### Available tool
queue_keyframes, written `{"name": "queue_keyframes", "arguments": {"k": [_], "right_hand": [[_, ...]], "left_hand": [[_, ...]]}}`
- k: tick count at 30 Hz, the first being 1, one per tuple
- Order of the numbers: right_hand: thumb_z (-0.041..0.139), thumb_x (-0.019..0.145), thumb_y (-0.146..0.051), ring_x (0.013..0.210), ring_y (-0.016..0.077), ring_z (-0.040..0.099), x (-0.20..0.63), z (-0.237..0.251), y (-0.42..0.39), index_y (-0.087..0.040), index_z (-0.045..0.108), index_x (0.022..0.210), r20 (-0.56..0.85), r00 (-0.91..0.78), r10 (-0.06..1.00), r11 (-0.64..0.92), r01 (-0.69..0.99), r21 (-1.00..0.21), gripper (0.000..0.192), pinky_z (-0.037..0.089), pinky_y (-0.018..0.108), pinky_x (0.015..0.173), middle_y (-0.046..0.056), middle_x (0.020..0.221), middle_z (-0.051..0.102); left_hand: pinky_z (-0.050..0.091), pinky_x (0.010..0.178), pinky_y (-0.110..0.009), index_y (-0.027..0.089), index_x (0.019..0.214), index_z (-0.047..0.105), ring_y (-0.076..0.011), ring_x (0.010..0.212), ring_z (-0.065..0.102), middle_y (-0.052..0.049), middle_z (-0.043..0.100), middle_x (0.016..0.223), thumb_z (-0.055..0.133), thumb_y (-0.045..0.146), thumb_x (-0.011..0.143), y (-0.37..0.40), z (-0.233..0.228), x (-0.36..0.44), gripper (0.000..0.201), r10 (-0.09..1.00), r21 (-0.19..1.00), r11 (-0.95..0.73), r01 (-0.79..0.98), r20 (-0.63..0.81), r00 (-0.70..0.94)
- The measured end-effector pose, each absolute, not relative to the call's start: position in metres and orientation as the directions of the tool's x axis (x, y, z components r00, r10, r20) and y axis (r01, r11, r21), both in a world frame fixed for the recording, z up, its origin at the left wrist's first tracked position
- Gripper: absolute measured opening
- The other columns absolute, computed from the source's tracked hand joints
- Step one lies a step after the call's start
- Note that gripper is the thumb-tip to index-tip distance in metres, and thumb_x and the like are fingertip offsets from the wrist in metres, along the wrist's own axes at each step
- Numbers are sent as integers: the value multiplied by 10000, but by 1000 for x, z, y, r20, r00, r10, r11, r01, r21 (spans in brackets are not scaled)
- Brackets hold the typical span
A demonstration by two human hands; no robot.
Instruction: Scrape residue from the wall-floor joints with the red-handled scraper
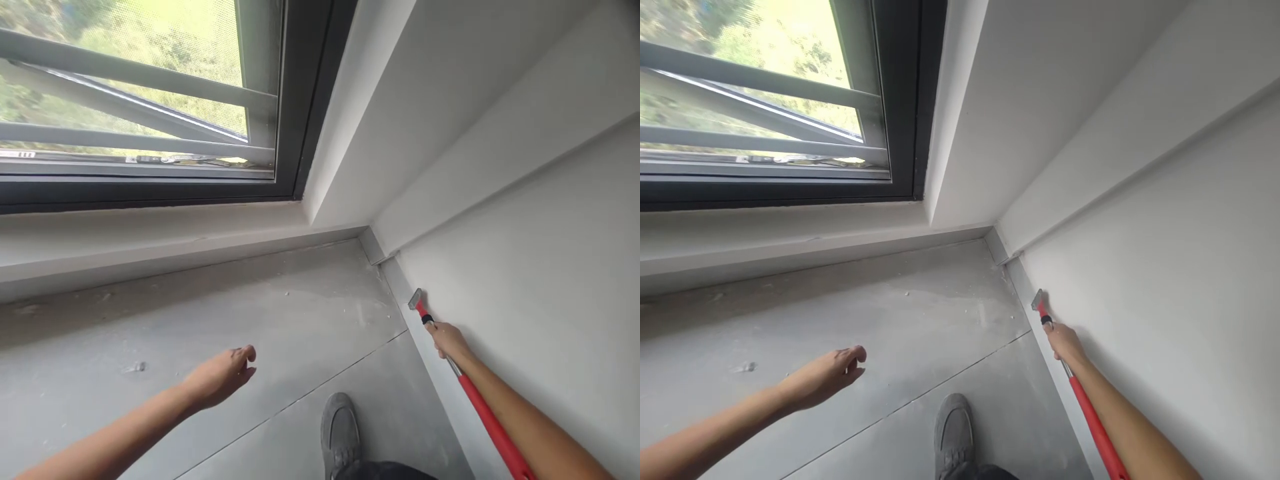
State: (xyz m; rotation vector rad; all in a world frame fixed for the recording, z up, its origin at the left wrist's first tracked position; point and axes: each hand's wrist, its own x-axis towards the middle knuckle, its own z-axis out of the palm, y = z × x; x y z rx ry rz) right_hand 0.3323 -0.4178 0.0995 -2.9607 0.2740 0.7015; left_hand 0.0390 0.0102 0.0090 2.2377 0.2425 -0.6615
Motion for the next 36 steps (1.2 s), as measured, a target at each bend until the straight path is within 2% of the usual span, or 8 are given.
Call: {"name": "queue_keyframes", "arguments": {"k": [3,9,17,23,30,36], "right_hand": [[470,768,-417,291,111,453,332,95,-418,-168,576,723,-439,879,-186,-972,-228,-46,274,324,225,374,-27,383,470],[471,766,-414,316,108,461,333,89,-415,-169,583,695,-416,890,-185,-969,-235,-72,278,324,222,379,-19,398,479],[417,786,-433,293,122,461,335,78,-415,-176,549,674,-436,881,-185,-980,-201,9,310,340,239,370,-11,398,489],[386,793,-464,294,127,472,326,73,-425,-186,528,655,-417,891,-177,-979,-203,-18,341,356,244,368,-10,406,496],[388,799,-417,292,122,471,326,63,-411,-194,501,638,-419,898,-134,-987,-157,-19,296,358,240,371,-29,392,472],[367,800,-465,275,136,474,310,77,-440,-199,496,656,-390,905,-168,-974,-212,-73,329,323,233,334,-41,356,452]], "left_hand": [[411,624,-317,216,914,486,-201,713,580,-63,632,857,312,372,771,10,8,40,273,-45,631,-686,362,-534,844],[403,615,-309,218,908,478,-192,706,576,-59,633,850,304,369,781,13,6,38,262,-46,653,-672,349,-508,860],[394,604,-315,214,909,466,-198,708,573,-64,632,855,291,357,786,19,11,35,257,-28,631,-681,372,-530,848],[391,598,-303,223,920,467,-189,711,572,-58,634,853,297,372,787,22,5,30,262,-35,670,-659,343,-483,875],[401,611,-319,220,910,461,-208,728,580,-67,627,870,293,361,784,19,6,31,253,-44,639,-680,360,-526,850],[393,608,-311,227,893,452,-199,711,576,-55,628,833,293,362,789,25,-1,28,233,-14,636,-680,365,-509,861]]}}
